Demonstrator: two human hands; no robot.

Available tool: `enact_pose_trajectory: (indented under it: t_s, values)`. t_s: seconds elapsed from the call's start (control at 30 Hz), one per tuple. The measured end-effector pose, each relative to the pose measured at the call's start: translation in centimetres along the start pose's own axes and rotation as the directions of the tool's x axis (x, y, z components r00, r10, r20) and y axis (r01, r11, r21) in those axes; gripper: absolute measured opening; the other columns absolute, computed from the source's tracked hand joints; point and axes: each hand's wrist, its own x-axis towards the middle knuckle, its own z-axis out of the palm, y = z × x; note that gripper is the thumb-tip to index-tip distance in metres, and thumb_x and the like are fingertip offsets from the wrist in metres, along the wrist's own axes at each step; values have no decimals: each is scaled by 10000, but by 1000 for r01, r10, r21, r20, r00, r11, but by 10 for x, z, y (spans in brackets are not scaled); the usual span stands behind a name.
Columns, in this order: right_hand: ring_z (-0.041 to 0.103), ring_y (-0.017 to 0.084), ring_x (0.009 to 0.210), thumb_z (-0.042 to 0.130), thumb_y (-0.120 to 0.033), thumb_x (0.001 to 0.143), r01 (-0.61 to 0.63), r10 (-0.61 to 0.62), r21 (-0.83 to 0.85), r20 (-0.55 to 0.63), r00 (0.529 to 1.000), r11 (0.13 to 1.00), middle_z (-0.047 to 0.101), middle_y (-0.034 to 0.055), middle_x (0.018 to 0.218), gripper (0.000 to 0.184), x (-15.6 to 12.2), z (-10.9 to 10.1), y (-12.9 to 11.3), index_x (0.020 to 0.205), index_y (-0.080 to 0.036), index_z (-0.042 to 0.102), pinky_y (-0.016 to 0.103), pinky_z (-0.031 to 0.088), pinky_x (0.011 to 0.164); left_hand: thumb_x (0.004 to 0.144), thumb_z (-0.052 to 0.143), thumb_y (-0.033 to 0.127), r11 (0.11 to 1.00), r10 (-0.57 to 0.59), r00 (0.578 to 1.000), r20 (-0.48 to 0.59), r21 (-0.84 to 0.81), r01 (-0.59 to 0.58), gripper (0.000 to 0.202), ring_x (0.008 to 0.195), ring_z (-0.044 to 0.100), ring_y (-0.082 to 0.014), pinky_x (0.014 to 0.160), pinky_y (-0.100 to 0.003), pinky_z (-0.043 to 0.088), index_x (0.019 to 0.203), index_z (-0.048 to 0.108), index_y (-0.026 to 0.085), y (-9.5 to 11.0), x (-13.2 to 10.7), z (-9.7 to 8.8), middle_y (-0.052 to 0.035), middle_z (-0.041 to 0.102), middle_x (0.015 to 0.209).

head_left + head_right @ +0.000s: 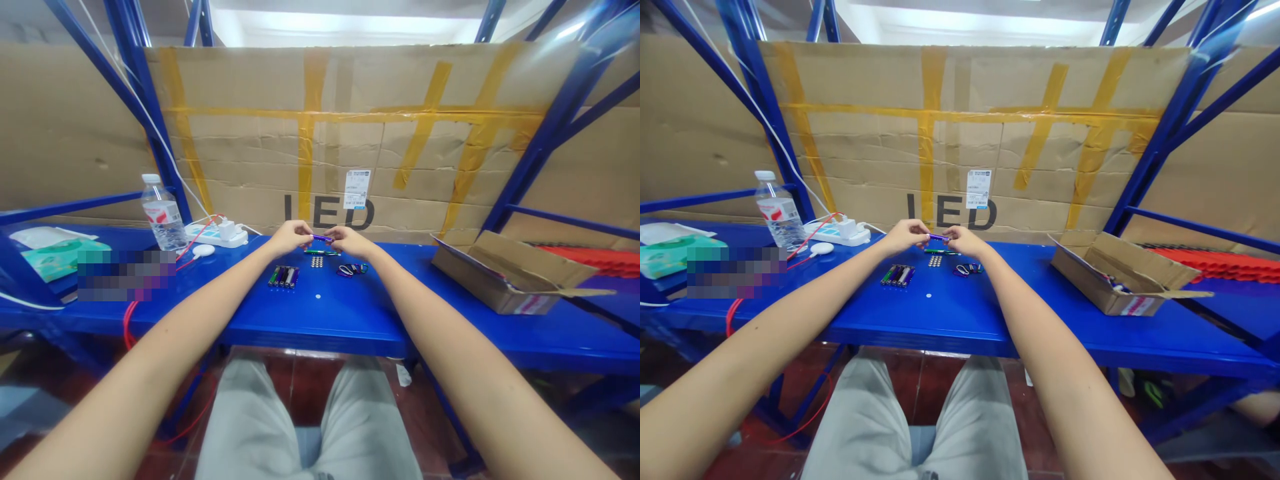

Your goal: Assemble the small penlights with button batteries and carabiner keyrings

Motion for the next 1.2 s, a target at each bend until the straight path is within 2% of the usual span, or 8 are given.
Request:
enact_pose_trajectory:
  t_s: [0.07,0.17,0.3,0.4,0.6,0.9,1.2]
  values:
    - [622,129,679,625,44,731,-20,22,33,-50,999,999,703,61,849,282,12,-7,13,951,-132,617,253,510,646,762,693,100,999,-15,1000,9,41,14,62,582,625,-122,631,-276,505,793,644,121,-7,8,-1,-26,673,630]
    - [647,149,663,667,16,724,-40,39,-9,-117,992,999,693,51,755,211,31,-12,32,823,-150,583,291,539,698,757,691,110,991,-18,1000,21,133,15,47,618,637,-133,655,-277,494,769,649,128,-18,21,-3,-29,677,638]
    - [665,164,748,716,-58,717,-3,-45,-286,-161,986,958,726,63,798,111,50,-13,51,735,-138,642,283,531,755,748,704,156,951,-43,999,1,307,41,51,675,649,-152,704,-290,499,794,709,136,-34,34,-6,-45,714,713]
    - [679,176,819,702,-77,745,-5,-51,-415,-123,991,910,753,74,858,59,56,-9,59,771,-130,709,264,519,776,738,724,189,892,-40,999,-11,449,41,94,787,676,-186,787,-309,503,818,762,158,-45,38,-10,-60,755,816]
    - [702,192,892,650,-42,775,32,-55,-545,-26,998,838,782,74,918,176,52,-5,60,839,-143,780,257,508,834,760,719,234,798,-108,992,67,601,46,138,875,694,-225,827,-310,505,845,810,177,-54,38,-11,-69,782,884]
    - [700,189,954,629,-31,804,66,-70,-629,19,997,774,785,71,954,218,48,-9,58,869,-153,797,241,492,891,778,685,239,751,-152,980,130,660,29,195,967,697,-224,910,-290,503,918,819,212,-52,39,-11,-52,788,978]
    - [693,203,900,592,-10,795,90,-89,-601,31,996,794,783,70,917,273,42,-10,56,852,-167,809,256,498,853,714,704,161,791,-136,986,96,610,50,146,899,691,-215,873,-289,502,809,801,213,-52,37,-10,-46,784,893]
